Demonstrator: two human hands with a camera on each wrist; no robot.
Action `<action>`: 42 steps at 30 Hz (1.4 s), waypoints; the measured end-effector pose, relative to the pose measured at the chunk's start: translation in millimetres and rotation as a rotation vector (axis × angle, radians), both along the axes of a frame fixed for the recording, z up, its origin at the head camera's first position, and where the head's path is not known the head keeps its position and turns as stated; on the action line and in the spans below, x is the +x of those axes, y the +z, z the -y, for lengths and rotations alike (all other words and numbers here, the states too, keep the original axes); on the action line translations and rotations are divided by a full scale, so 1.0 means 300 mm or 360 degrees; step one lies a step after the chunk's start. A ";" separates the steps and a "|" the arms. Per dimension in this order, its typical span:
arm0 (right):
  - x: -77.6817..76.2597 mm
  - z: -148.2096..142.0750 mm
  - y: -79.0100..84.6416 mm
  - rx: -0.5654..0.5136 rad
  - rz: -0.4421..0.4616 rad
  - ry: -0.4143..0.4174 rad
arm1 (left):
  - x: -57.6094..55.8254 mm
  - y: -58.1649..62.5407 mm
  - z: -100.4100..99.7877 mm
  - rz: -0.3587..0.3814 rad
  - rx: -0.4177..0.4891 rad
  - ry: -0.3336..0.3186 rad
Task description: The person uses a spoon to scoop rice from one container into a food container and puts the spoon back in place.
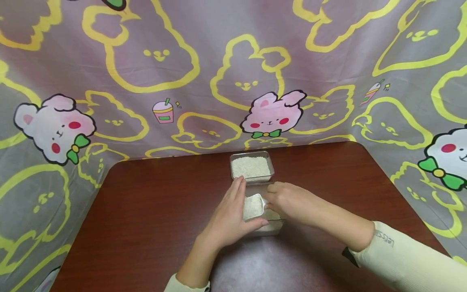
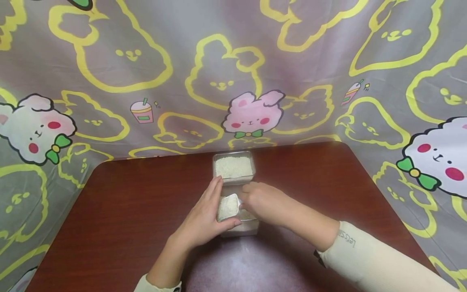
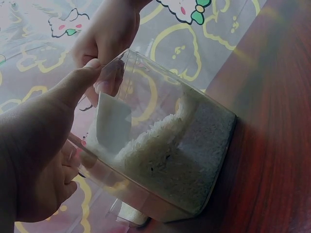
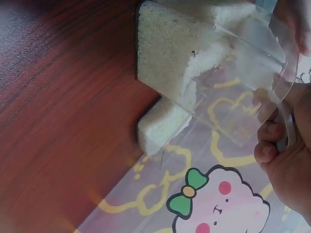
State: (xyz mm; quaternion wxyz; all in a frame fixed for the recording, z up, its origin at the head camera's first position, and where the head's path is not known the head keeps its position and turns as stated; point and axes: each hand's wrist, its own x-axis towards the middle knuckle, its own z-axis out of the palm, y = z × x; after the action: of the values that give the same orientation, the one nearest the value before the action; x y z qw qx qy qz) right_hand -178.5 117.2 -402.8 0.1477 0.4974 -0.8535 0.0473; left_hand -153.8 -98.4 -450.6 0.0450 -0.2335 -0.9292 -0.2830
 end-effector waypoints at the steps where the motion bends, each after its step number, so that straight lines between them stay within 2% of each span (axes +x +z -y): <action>1: 0.002 -0.003 0.000 -0.0007 0.0011 -0.0008 | 0.000 -0.001 0.000 -0.0004 -0.0004 0.0001; 17: 0.010 -0.064 0.012 -0.0199 0.0232 -0.0105 | 0.002 -0.006 0.002 0.0017 -0.0015 0.0013; 26: 0.011 -0.101 0.011 -0.0285 0.0273 -0.0150 | -0.001 -0.007 0.001 0.0050 -0.0001 0.0015; 42: 0.011 -0.127 0.011 -0.0370 0.0292 -0.0141 | -0.005 -0.009 0.001 0.0030 0.0020 0.0005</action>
State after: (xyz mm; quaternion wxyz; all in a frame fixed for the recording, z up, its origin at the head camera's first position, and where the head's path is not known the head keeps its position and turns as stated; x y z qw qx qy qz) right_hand -175.0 155.2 -399.5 0.1274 0.4323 -0.8734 0.1845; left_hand -155.3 -98.7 -453.3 0.0383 -0.2290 -0.9281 -0.2911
